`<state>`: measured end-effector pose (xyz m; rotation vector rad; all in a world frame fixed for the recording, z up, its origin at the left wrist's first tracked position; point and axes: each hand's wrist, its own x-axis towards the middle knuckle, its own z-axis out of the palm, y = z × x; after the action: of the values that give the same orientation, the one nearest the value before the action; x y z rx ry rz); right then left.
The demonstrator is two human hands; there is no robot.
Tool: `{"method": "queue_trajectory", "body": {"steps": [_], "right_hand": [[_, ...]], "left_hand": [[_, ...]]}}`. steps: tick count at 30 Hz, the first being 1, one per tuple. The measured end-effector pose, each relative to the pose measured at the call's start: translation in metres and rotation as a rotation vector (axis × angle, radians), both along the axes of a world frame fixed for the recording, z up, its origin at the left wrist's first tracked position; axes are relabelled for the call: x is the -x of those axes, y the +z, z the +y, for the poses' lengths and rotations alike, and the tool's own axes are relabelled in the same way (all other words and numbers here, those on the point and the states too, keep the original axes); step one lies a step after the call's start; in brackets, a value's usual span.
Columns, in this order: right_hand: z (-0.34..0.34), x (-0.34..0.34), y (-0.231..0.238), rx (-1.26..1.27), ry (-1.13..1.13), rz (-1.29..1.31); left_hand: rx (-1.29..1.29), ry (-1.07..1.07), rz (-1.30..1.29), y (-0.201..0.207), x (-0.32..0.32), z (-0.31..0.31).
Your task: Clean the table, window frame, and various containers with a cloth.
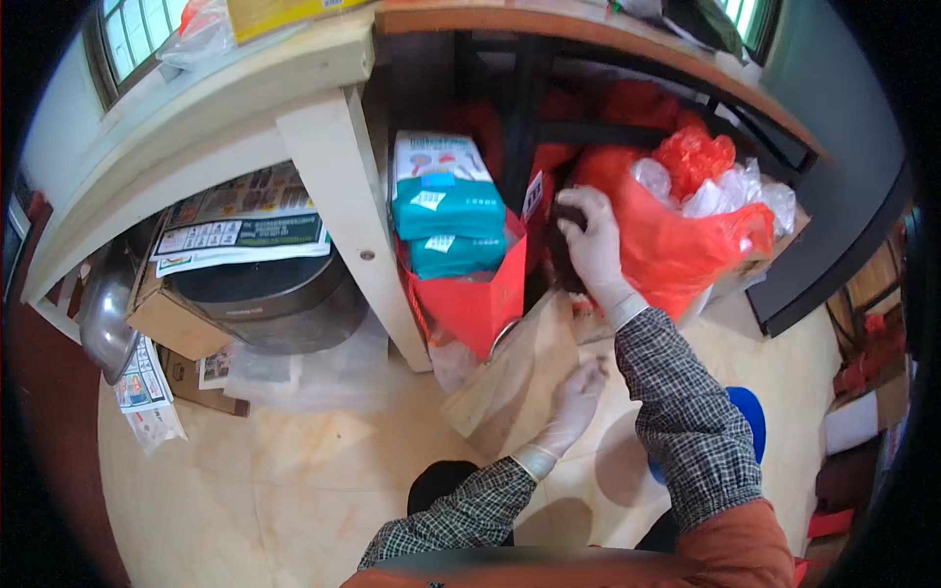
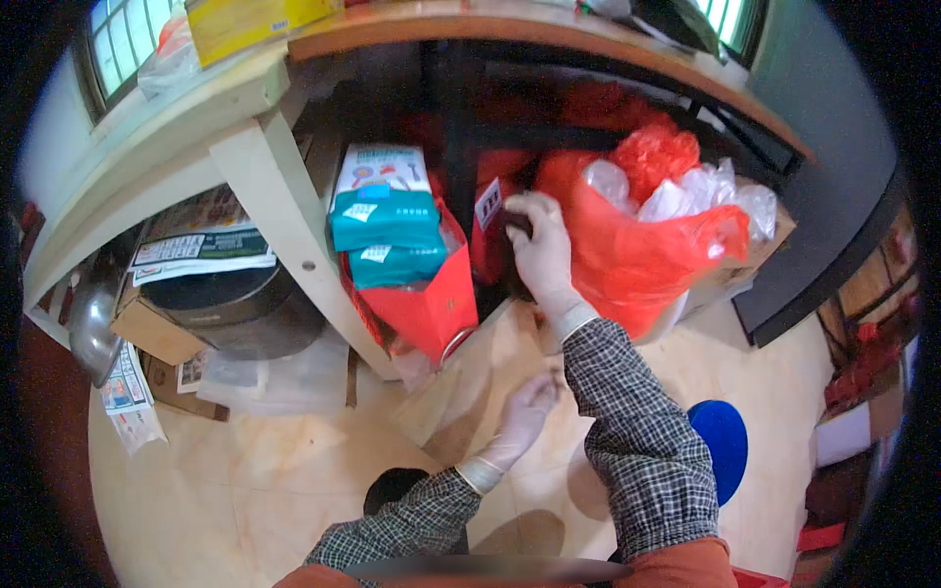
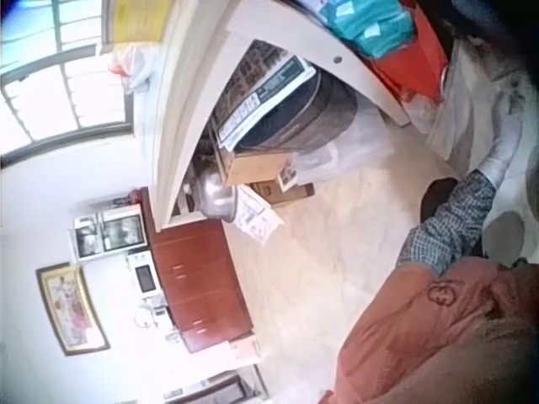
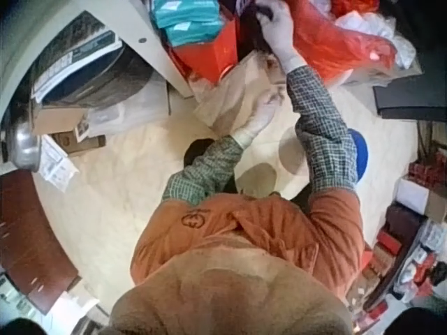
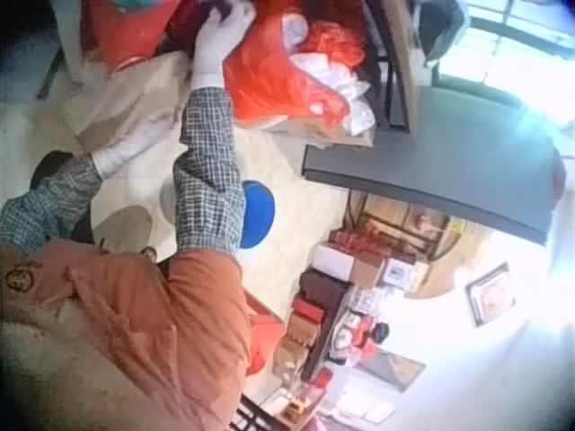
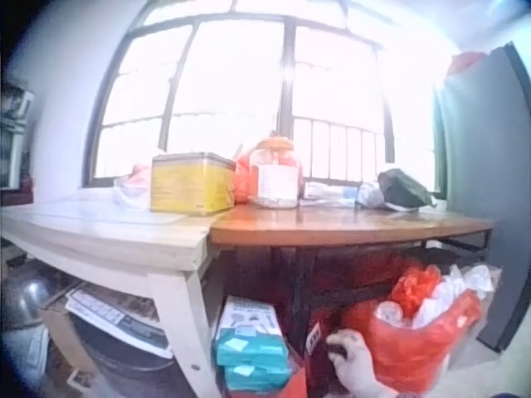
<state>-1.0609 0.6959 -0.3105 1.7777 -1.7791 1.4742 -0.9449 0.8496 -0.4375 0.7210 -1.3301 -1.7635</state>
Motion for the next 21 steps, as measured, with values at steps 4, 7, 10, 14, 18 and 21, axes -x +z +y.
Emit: {"method": "queue_trajectory", "body": {"steps": [4,7,10,14,18,21], "right_hand": [[-0.008,-0.033,0.059,0.284,0.003,-0.027],[-0.035,-0.041,0.038,0.218,-0.052,0.092],[-0.04,-0.036,0.005,0.043,0.05,-0.09],[-0.015,-0.006,-0.055,-0.356,0.214,-0.243],[-0.013,-0.021,0.001,-0.006,0.253,-0.73],[-0.037,-0.036,0.025,0.011,0.228,-0.454]], "left_hand": [[0.676,0.445,-0.23,0.089,-0.062,-0.044],[0.783,0.568,-0.197,0.089,-0.087,-0.078],[0.902,0.516,-0.359,0.086,-0.099,-0.098],[1.048,0.619,-0.617,0.09,-0.095,-0.103],[1.062,0.669,-0.832,0.09,-0.095,-0.112],[1.044,0.625,-0.823,0.095,-0.1,-0.11]]}}
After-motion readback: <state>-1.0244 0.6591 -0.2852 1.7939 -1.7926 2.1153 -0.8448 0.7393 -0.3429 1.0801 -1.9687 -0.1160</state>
